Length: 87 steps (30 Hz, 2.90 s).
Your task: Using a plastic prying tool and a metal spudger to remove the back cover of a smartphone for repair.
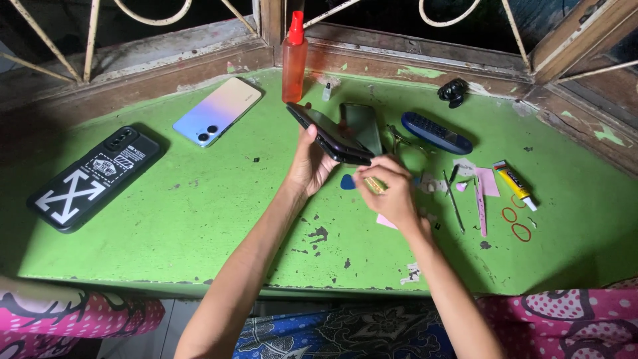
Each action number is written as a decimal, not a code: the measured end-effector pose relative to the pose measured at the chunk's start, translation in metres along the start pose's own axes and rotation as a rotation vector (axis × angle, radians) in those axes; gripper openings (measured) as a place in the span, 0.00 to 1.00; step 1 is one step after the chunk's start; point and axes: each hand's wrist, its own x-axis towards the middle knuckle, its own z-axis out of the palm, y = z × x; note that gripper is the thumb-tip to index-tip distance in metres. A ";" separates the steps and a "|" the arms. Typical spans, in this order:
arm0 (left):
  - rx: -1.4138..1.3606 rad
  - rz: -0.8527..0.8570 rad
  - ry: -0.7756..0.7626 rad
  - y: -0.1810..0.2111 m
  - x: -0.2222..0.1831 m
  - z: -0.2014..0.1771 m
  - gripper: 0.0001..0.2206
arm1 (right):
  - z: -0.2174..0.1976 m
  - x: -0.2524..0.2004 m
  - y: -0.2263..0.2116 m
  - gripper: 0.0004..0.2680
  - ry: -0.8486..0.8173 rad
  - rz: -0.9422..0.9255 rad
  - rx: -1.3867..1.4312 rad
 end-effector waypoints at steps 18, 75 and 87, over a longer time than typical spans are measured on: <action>-0.048 -0.449 -0.474 0.002 -0.007 -0.006 0.47 | -0.090 0.008 0.058 0.05 0.426 0.594 -0.230; -0.254 -0.799 -0.231 0.065 -0.052 -0.096 0.35 | 0.015 0.054 -0.031 0.06 0.008 -0.308 -0.339; -0.221 -0.827 -0.151 0.060 -0.081 -0.122 0.32 | -0.026 0.068 -0.041 0.05 0.091 -0.421 -0.401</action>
